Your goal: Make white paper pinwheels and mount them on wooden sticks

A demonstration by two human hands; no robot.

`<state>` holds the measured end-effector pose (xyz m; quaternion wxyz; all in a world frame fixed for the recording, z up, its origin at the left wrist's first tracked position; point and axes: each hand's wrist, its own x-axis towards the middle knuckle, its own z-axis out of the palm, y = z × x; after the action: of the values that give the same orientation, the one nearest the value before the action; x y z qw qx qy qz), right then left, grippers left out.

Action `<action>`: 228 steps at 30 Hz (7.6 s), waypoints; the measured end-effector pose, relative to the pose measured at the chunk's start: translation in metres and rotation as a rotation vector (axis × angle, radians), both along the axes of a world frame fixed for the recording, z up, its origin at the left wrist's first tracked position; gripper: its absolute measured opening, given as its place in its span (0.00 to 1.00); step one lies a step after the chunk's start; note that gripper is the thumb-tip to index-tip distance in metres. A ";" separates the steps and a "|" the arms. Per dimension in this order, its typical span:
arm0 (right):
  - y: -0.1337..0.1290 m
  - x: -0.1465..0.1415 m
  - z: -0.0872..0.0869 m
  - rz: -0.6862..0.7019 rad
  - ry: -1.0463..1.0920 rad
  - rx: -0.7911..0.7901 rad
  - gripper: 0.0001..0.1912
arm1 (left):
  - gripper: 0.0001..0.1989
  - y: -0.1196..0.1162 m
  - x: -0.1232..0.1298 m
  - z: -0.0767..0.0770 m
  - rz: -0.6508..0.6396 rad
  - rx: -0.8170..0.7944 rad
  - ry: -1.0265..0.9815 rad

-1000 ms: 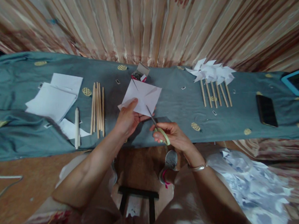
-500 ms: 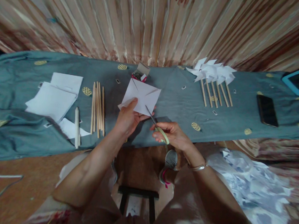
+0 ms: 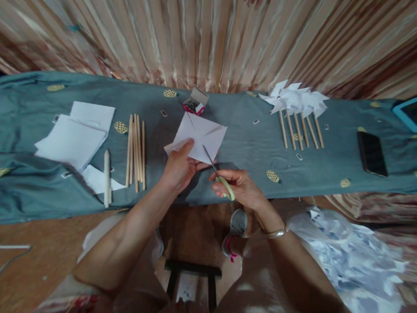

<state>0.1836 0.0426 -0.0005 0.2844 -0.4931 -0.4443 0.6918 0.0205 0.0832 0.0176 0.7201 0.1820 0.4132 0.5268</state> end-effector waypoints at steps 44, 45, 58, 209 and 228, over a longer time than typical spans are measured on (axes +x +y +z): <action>0.001 -0.005 0.001 -0.054 -0.035 0.006 0.24 | 0.17 -0.003 0.001 -0.002 0.003 -0.021 -0.003; 0.001 -0.005 0.001 -0.048 -0.035 0.012 0.24 | 0.16 -0.003 0.001 -0.002 0.001 -0.019 -0.002; -0.003 -0.005 0.004 -0.060 -0.028 -0.003 0.24 | 0.16 -0.005 0.006 0.000 0.001 -0.031 -0.008; 0.069 -0.003 -0.012 -0.002 -0.639 0.639 0.02 | 0.14 0.033 -0.086 -0.051 -0.152 0.896 1.681; 0.064 -0.021 0.001 -0.068 0.365 0.111 0.24 | 0.22 -0.004 -0.032 -0.004 -0.293 0.013 0.179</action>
<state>0.1628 0.1069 0.0010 0.4102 -0.3576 -0.4059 0.7342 -0.0119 0.0795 0.0132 0.7484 0.2914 0.4412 0.4004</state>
